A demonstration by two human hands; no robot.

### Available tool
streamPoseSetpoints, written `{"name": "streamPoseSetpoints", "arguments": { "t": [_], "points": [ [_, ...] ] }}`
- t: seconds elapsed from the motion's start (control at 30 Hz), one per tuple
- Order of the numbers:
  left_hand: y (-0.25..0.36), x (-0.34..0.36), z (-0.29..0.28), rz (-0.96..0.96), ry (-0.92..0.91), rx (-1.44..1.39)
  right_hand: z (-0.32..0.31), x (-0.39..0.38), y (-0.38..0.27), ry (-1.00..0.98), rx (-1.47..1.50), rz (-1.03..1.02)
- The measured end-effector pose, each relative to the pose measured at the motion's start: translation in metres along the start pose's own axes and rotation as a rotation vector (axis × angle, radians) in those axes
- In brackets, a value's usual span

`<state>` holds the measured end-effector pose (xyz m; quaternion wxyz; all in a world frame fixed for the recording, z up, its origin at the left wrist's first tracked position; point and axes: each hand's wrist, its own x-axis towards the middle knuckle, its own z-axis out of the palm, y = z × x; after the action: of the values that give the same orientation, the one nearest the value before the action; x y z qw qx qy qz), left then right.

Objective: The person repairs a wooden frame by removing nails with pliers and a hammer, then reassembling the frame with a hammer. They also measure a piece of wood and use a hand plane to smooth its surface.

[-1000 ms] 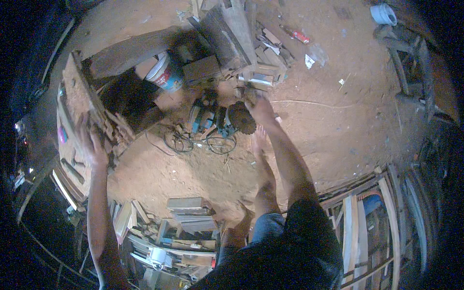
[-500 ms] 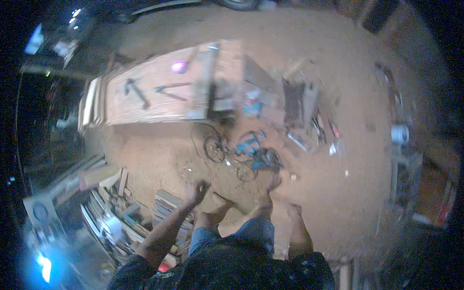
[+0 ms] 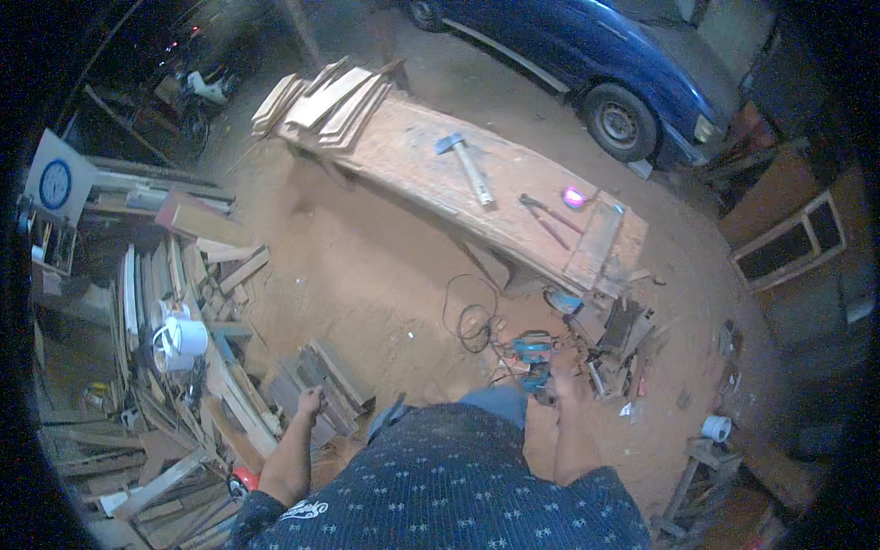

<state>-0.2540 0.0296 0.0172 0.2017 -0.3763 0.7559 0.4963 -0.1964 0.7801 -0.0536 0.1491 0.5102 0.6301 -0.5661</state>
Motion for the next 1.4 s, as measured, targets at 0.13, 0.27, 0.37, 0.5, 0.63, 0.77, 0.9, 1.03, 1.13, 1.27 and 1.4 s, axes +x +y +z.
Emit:
{"name": "streamPoseSetpoints", "arguments": {
  "t": [0.13,0.27,0.37,0.5,0.63,0.77,0.9,1.03,1.13,1.27,1.4],
  "points": [
    [0.013,0.006,-0.038,-0.065,0.100,-0.170,0.102,-0.042,-0.106,-0.287,-0.055,-0.243],
    [0.025,0.017,-0.037,-0.121,0.070,-0.246,0.168,-0.060,-0.163,-0.230,-0.195,-0.125],
    [0.029,0.032,-0.032,-0.182,0.027,-0.267,0.204,-0.041,-0.177,-0.228,-0.382,-0.150],
    [0.045,0.062,-0.015,-0.185,0.026,-0.300,0.216,0.039,-0.174,-0.287,-0.868,-0.225],
    [0.064,0.084,-0.021,-0.193,0.083,-0.387,0.260,0.074,-0.201,-0.308,-0.732,-0.007],
    [0.061,0.112,-0.049,-0.401,-0.033,-0.560,0.378,0.063,-0.320,-0.378,-0.764,-0.200],
    [0.084,0.162,-0.070,-0.313,0.007,-0.014,0.482,0.063,-0.444,-0.433,-0.437,-0.199],
    [0.188,0.240,-0.097,-0.311,0.049,-0.447,0.541,0.085,-0.564,-0.511,-0.414,-0.303],
    [0.284,0.271,-0.119,-0.222,0.199,-0.579,0.599,0.063,-0.634,-0.392,-0.462,-0.462],
    [0.326,0.336,-0.135,-0.161,0.214,-0.605,0.662,0.052,-0.692,-0.425,-0.461,-0.462],
    [0.354,0.386,-0.146,-0.219,0.028,-0.165,0.710,0.068,-0.704,-0.372,-0.492,-0.498]
  ]
}}
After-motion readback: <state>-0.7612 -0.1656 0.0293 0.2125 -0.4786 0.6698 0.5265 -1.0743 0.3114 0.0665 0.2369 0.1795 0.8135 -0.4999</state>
